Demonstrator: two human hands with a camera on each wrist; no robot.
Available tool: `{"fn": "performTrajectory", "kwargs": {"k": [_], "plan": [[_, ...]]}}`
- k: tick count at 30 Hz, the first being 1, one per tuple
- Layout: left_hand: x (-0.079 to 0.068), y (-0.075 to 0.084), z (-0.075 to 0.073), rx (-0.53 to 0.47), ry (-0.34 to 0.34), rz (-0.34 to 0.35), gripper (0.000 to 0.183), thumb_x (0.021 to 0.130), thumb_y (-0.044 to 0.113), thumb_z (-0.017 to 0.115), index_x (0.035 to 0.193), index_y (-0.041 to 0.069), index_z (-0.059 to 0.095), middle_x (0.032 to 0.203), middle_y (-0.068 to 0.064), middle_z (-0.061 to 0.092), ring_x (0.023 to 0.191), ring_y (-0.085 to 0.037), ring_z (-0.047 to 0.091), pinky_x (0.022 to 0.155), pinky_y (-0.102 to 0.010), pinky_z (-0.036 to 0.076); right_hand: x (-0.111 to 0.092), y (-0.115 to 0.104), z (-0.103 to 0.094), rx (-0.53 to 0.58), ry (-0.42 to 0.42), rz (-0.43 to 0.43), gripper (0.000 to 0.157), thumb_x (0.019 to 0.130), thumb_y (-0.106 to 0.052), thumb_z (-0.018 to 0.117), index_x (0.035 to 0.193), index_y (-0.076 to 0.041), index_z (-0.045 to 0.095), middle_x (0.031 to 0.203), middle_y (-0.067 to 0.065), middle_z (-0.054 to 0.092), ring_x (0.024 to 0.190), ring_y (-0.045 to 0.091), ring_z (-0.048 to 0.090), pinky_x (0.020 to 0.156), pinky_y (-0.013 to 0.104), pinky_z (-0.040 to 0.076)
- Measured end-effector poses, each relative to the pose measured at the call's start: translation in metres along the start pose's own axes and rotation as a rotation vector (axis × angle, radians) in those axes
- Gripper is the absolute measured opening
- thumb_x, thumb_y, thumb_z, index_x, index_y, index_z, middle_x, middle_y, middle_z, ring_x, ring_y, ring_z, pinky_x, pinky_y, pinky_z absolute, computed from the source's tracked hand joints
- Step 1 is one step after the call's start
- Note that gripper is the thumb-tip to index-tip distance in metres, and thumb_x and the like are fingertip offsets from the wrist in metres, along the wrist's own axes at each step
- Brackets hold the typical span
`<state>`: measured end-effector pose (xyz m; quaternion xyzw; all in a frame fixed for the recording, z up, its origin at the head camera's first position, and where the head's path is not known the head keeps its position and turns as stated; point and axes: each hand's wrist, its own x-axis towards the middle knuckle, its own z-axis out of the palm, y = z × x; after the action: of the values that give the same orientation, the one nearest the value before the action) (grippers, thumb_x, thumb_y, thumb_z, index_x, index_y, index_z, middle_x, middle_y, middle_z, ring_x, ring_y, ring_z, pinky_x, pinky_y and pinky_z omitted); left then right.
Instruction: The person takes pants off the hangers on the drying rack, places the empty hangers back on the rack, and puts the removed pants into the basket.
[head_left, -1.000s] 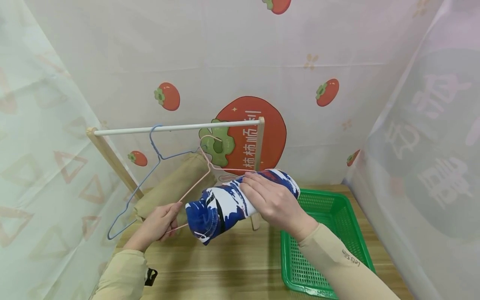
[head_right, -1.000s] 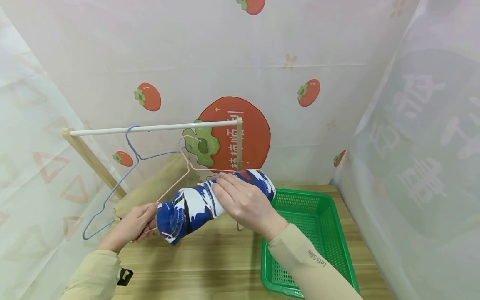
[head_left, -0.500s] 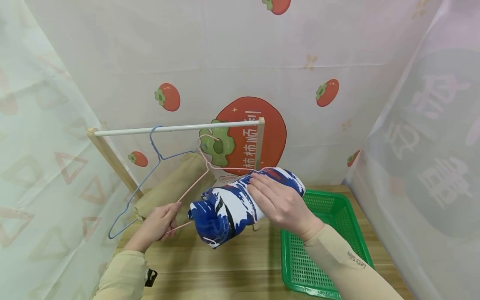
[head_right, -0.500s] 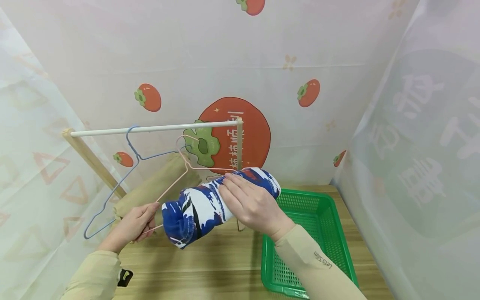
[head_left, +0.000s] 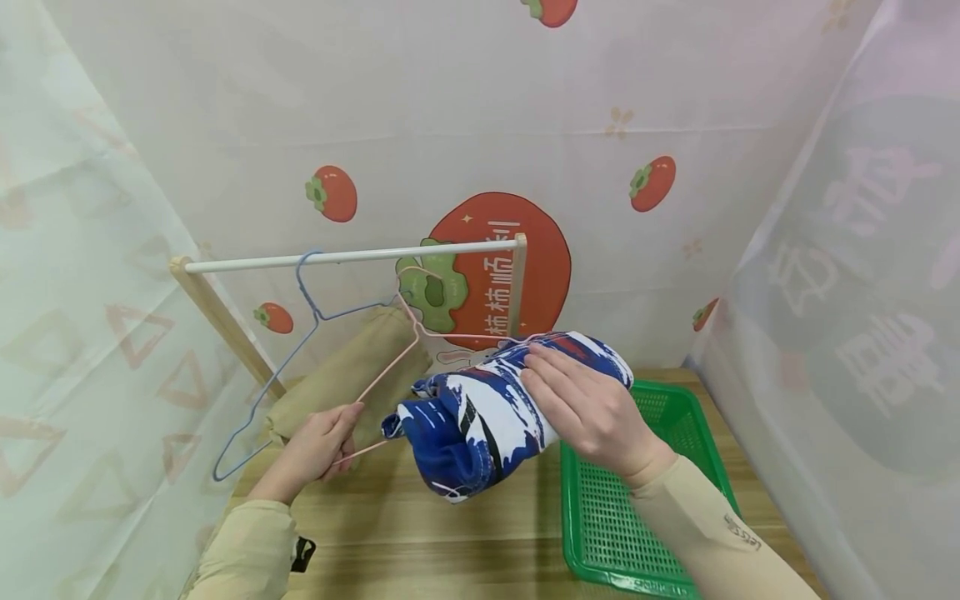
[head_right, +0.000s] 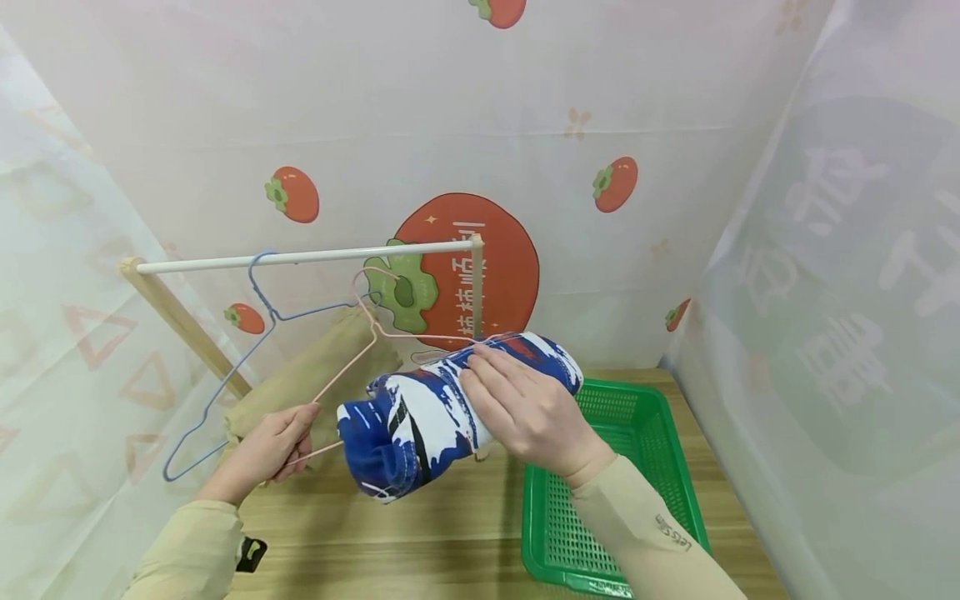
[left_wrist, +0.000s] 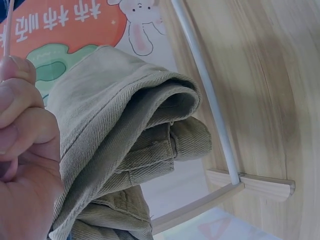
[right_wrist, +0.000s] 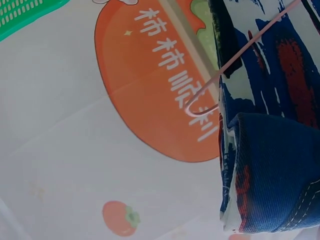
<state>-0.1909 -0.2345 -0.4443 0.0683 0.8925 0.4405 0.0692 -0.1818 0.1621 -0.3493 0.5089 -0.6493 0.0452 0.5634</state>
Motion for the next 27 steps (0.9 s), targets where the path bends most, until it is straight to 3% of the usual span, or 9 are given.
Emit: {"fn": "performTrajectory", "kwargs": {"k": [7,11,18,27], "plan": [[0.001,0.000,0.002,0.016,0.001,0.015,0.059,0.112,0.046,0.036,0.082,0.000,0.057,0.050,-0.006,0.059,0.034,-0.030,0.053,0.033,-0.035,0.044,0.000,0.002,-0.007,0.017,0.040,0.002,0.021,0.106,-0.005,0.054,0.113,0.006,0.070,0.114,0.022,0.073,0.102,0.036,0.074,0.078,0.045,0.061],[0.002,0.000,0.003,0.022,0.008,0.040,0.058,0.111,0.046,0.036,0.084,-0.001,0.057,0.048,-0.005,0.057,0.032,-0.023,0.051,0.033,-0.034,0.042,0.002,0.002,-0.012,0.021,0.050,0.006,0.020,0.106,-0.003,0.053,0.110,0.007,0.069,0.111,0.023,0.074,0.100,0.037,0.074,0.076,0.045,0.061],[0.003,0.002,0.006,0.019,0.031,0.046,0.054,0.111,0.047,0.038,0.077,0.008,0.055,0.047,-0.006,0.056,0.030,-0.017,0.048,0.031,-0.032,0.040,0.004,0.003,-0.022,0.030,0.078,0.022,0.019,0.105,-0.002,0.053,0.109,0.008,0.069,0.109,0.023,0.074,0.096,0.038,0.075,0.073,0.046,0.061],[0.004,0.001,0.007,0.012,0.032,0.036,0.058,0.110,0.048,0.039,0.080,0.001,0.056,0.048,-0.006,0.057,0.031,-0.016,0.047,0.032,-0.032,0.040,0.005,0.004,-0.027,0.038,0.121,0.017,0.018,0.104,0.000,0.053,0.108,0.009,0.069,0.107,0.024,0.074,0.093,0.039,0.075,0.071,0.048,0.061]]}}
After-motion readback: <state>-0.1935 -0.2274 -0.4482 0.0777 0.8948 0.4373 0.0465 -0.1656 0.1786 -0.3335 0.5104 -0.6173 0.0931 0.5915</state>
